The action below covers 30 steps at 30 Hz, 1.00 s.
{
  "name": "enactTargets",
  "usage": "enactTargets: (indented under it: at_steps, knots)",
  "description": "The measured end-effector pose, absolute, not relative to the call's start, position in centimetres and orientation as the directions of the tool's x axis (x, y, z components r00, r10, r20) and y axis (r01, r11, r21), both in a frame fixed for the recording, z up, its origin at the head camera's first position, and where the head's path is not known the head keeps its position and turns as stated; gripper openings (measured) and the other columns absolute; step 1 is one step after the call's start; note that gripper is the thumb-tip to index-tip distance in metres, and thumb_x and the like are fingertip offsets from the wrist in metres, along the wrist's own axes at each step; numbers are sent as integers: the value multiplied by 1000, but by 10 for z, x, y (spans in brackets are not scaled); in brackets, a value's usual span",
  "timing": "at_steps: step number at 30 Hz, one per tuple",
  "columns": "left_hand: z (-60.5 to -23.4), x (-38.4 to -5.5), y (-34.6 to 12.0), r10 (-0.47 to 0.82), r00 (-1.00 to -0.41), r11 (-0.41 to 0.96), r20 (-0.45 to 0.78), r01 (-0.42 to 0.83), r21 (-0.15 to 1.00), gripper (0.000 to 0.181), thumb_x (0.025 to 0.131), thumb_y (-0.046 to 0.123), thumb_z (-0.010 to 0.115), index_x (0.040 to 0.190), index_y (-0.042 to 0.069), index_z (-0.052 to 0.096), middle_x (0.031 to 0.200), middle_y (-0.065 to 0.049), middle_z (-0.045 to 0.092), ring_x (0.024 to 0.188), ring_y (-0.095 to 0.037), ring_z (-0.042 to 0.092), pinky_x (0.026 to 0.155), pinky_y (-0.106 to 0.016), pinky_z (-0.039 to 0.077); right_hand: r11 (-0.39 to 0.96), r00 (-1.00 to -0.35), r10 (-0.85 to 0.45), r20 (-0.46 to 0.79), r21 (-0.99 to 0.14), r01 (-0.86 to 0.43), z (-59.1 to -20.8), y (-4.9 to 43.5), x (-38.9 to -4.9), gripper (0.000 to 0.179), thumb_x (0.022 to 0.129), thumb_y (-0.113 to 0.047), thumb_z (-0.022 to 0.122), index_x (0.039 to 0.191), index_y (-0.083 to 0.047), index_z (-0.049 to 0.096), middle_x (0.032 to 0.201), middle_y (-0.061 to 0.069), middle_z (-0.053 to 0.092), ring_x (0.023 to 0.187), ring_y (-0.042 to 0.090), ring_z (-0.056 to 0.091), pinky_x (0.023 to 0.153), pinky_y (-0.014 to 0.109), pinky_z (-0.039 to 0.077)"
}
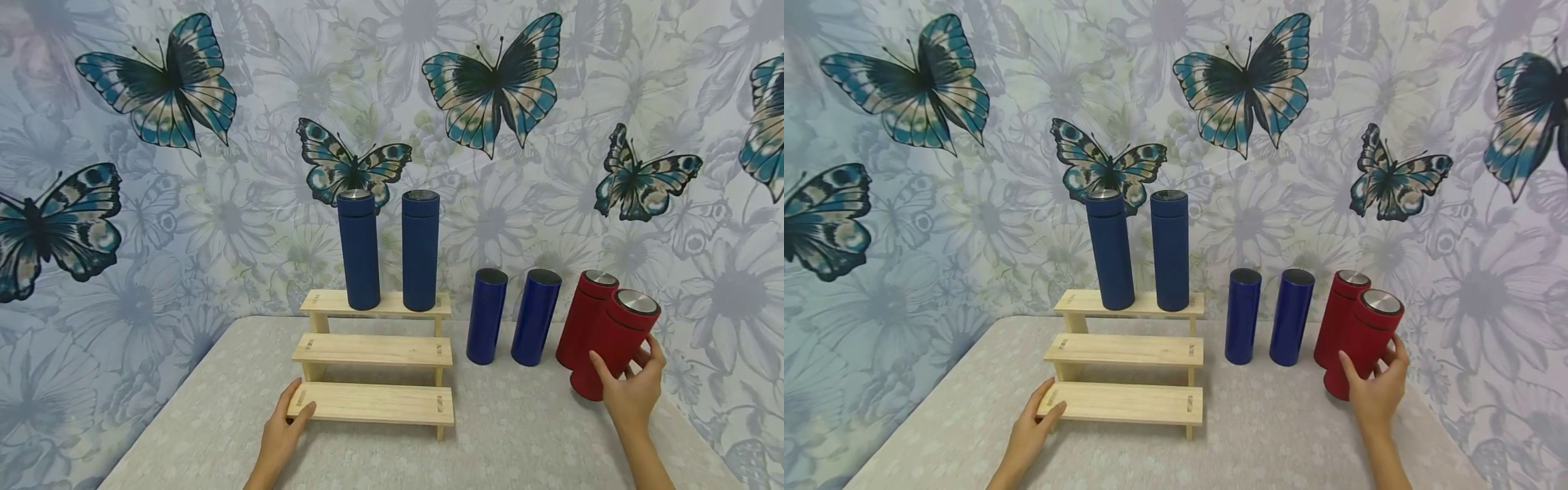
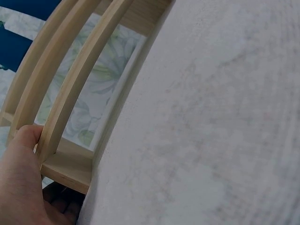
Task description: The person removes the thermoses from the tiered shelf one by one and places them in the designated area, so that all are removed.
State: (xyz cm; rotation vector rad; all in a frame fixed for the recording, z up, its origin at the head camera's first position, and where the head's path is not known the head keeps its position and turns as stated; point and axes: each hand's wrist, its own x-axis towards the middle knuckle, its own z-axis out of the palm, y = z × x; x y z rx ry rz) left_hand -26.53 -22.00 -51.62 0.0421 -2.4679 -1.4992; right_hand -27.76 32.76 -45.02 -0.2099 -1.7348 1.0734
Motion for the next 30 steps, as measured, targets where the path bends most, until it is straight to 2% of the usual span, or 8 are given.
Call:
enactTargets:
  at_steps: [4, 10, 16, 21, 24, 25, 27, 30]
  knots:
    - [-517, -264, -219, -145, -970, 461, 193, 106, 881, 70, 90, 44, 56, 145, 14, 25, 138, -28, 37, 116, -45, 46, 90, -54, 42, 600, -459, 599, 656, -747, -286, -464, 338, -279, 91, 67, -4, 81, 140, -26, 31, 104, -15, 44, 92, -4, 44, 75, 6, 39]
    - [-517, -265, -218, -136, -972, 454, 192, 111, 884, 70, 90, 44, 55, 146, 14, 25, 138, -27, 38, 115, -44, 47, 89, -53, 43, 601, -477, 611, 632, -762, -241, -472, 344, -279, 90, 69, -7, 80, 142, -27, 30, 112, 8, 49, 94, -3, 42, 77, 8, 38]
    - [-515, -264, -221, -154, -971, 464, 184, 93, 881, 71, 90, 47, 55, 146, 15, 25, 139, -26, 37, 116, -43, 47, 89, -53, 43, 607, -525, 574, 628, -757, -242, -474, 342, -286, 90, 74, -9, 76, 144, -28, 23, 124, 16, 44, 103, 16, 43, 76, 17, 36]
    - [-514, -263, -222, -158, -973, 474, 170, 76, 877, 73, 89, 49, 54, 146, 14, 24, 139, -27, 35, 117, -45, 46, 89, -53, 43, 628, -512, 554, 656, -734, -260, -473, 339, -286, 90, 74, -5, 74, 145, -23, 22, 125, 20, 41, 105, 24, 42, 78, 18, 35]
    - [-514, -263, -221, -155, -976, 470, 156, 66, 880, 74, 89, 49, 54, 146, 15, 23, 139, -28, 35, 115, -45, 47, 87, -52, 44, 677, -446, 527, 723, -675, -294, -468, 339, -283, 85, 74, -8, 71, 144, -15, 24, 129, 23, 38, 113, 27, 39, 88, 21, 34]
    - [-514, -264, -221, -154, -976, 470, 152, 63, 881, 74, 89, 50, 54, 146, 15, 23, 139, -28, 36, 115, -45, 47, 87, -52, 45, 701, -405, 514, 756, -642, -310, -465, 337, -283, 81, 75, -11, 69, 143, -12, 26, 130, 23, 37, 117, 28, 37, 93, 24, 32]
    - [-514, -264, -220, -154, -977, 470, 146, 58, 881, 74, 89, 51, 54, 146, 15, 23, 139, -27, 36, 114, -44, 48, 86, -52, 45, 754, -295, 473, 830, -555, -351, -455, 333, -282, 74, 74, -16, 65, 139, -7, 32, 132, 24, 37, 121, 30, 33, 100, 33, 28]
    - [-514, -265, -219, -152, -977, 469, 148, 61, 881, 74, 89, 50, 54, 146, 15, 23, 139, -28, 35, 115, -45, 47, 86, -53, 45, 806, -111, 416, 903, -423, -414, -432, 317, -285, 67, 70, -23, 61, 129, 2, 40, 130, 22, 41, 121, 32, 34, 101, 45, 23]
